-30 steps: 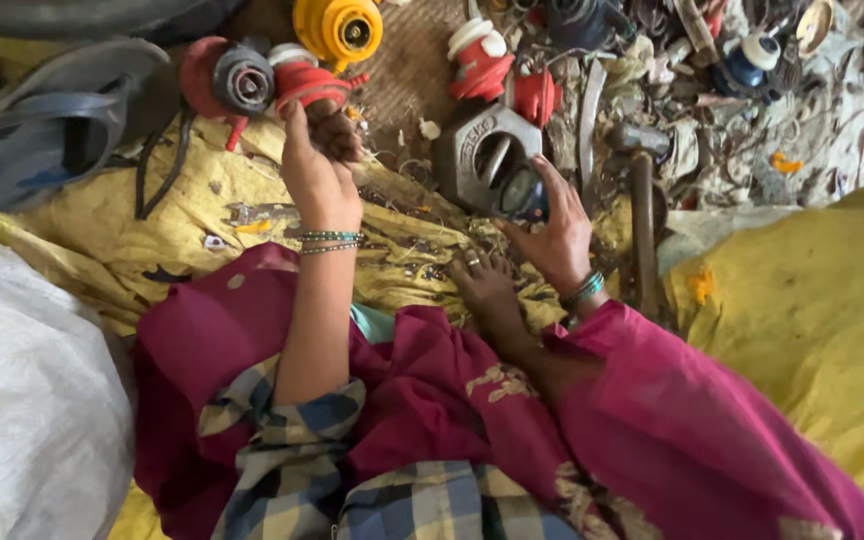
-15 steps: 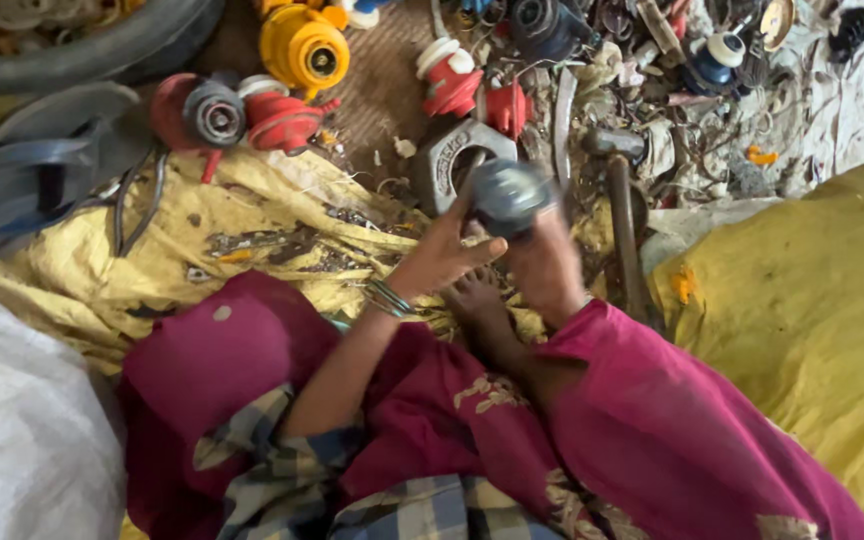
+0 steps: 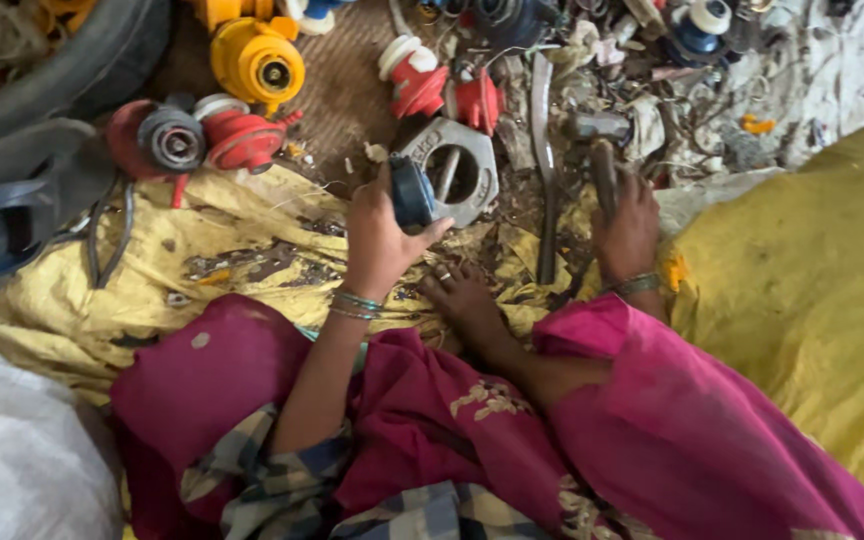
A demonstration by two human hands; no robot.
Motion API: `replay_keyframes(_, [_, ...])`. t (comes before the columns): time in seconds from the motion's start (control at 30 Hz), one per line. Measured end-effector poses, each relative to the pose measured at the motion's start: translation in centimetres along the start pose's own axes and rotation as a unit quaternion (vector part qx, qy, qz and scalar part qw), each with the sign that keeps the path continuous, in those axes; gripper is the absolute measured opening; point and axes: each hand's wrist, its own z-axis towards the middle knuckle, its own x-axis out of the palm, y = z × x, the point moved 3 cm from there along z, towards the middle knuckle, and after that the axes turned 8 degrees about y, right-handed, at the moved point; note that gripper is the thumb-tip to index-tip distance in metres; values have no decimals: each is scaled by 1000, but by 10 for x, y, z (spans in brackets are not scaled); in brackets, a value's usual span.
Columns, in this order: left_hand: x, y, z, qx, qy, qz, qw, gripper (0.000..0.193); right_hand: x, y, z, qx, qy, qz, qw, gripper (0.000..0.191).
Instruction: The person sits on the floor and uses a hammer to repeatedly strike a blue fishing reel held against a metal anvil. They rotate the reel to hit different sides, then inspect the interior by hand.
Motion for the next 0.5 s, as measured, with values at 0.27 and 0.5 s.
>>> replay_keyframes(0.27, [14, 22, 4, -12, 75, 56, 995, 97, 183, 10, -102, -268, 128, -45, 954, 41])
replay_keyframes(0.5, [11, 11, 5, -43, 130, 181, 974, 67, 172, 19, -90, -260, 139, -63, 953, 44])
